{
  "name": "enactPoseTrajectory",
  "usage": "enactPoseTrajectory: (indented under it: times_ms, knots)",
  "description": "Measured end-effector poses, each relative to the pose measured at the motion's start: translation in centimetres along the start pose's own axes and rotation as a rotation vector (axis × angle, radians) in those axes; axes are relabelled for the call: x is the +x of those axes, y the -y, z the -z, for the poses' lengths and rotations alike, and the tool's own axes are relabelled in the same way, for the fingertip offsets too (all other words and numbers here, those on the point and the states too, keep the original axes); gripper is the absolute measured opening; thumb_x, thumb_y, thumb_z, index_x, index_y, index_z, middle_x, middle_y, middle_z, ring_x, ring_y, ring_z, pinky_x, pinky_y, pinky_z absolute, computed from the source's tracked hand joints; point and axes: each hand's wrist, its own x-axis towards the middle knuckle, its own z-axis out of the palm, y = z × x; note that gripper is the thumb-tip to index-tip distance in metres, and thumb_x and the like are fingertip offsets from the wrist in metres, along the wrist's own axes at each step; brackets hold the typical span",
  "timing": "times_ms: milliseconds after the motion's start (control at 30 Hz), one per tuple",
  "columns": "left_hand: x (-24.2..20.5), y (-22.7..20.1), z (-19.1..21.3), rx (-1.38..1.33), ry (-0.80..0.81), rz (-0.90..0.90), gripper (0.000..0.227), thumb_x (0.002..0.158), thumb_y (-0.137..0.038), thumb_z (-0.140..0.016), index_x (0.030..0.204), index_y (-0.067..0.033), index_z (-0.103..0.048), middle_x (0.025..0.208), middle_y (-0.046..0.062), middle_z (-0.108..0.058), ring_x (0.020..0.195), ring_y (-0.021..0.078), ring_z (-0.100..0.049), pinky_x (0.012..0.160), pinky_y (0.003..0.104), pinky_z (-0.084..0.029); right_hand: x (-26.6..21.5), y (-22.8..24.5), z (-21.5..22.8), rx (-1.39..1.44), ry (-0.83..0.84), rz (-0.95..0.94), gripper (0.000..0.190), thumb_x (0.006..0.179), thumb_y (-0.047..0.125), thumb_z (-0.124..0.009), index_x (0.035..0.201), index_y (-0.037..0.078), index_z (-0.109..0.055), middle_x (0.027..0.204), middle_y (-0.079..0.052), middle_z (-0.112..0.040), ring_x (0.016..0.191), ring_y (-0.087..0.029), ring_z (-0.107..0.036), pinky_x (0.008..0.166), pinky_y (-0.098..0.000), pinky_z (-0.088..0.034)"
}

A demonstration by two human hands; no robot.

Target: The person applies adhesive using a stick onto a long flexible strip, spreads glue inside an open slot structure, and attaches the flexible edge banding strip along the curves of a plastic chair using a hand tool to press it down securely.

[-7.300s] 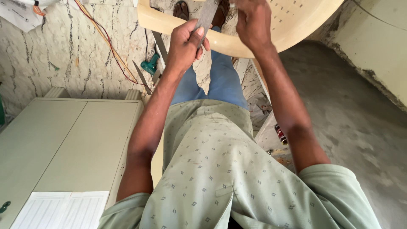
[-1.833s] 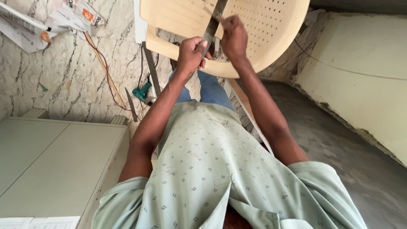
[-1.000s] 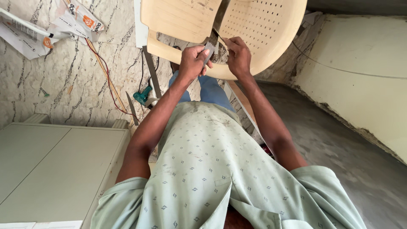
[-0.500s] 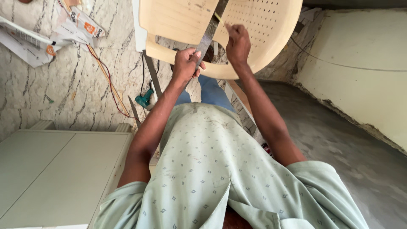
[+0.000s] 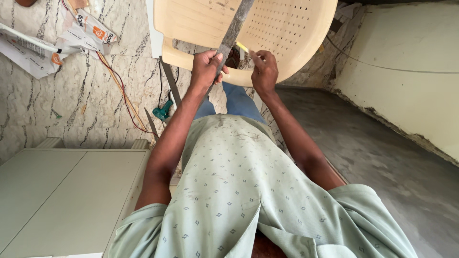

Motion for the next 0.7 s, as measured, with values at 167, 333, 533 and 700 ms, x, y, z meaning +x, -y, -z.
enactPoseTrajectory:
  times_ms: [167, 333, 533, 700]
  knots:
    - [0.0, -0.1, -0.1, 0.049, -0.018, 0.025, 0.024, 0.106, -0.014, -0.054, 0.093, 0.0024, -0.066, 0.070, 0.011, -0.072, 0.041, 0.0086, -0.053, 0.035, 0.026, -0.039, 1.6, -2.1, 0.0, 0.048, -0.139, -0.048, 0.042, 0.096, -0.009, -0.064, 0.130, 0.014, -0.074, 0.108, -0.009, -0.065, 0.097, -0.022, -0.064, 0.076, -0.0347, -0.057]
    - [0.5, 0.1, 0.1, 0.044, -0.009, 0.024, 0.022, 0.105, -0.014, -0.054, 0.098, 0.0015, -0.068, 0.070, 0.011, -0.072, 0.041, 0.0087, -0.054, 0.035, 0.026, -0.040, 6.5, -3.1, -2.1, 0.074, -0.089, -0.016, 0.040, 0.095, -0.009, -0.064, 0.126, 0.015, -0.075, 0.104, -0.007, -0.069, 0.091, -0.021, -0.064, 0.073, -0.0351, -0.057]
    - [0.9, 0.7, 0.5, 0.031, -0.013, 0.018, 0.026, 0.107, -0.014, -0.054, 0.095, 0.0042, -0.068, 0.071, 0.012, -0.072, 0.042, 0.0093, -0.054, 0.036, 0.026, -0.040, 5.6, -0.3, -1.9, 0.179, 0.178, -0.178, 0.043, 0.092, -0.012, -0.060, 0.122, 0.013, -0.078, 0.096, -0.009, -0.068, 0.078, -0.023, -0.065, 0.068, -0.0377, -0.052]
    - [0.8, 0.6, 0.0, 0.028, -0.055, 0.061, 0.023, 0.104, -0.014, -0.054, 0.098, 0.0024, -0.069, 0.069, 0.012, -0.072, 0.041, 0.0089, -0.053, 0.035, 0.026, -0.039, 2.4, 1.9, 0.6, 0.158, 0.224, -0.038, 0.040, 0.090, -0.012, -0.061, 0.120, 0.010, -0.077, 0.099, -0.011, -0.068, 0.084, -0.025, -0.066, 0.070, -0.0401, -0.054]
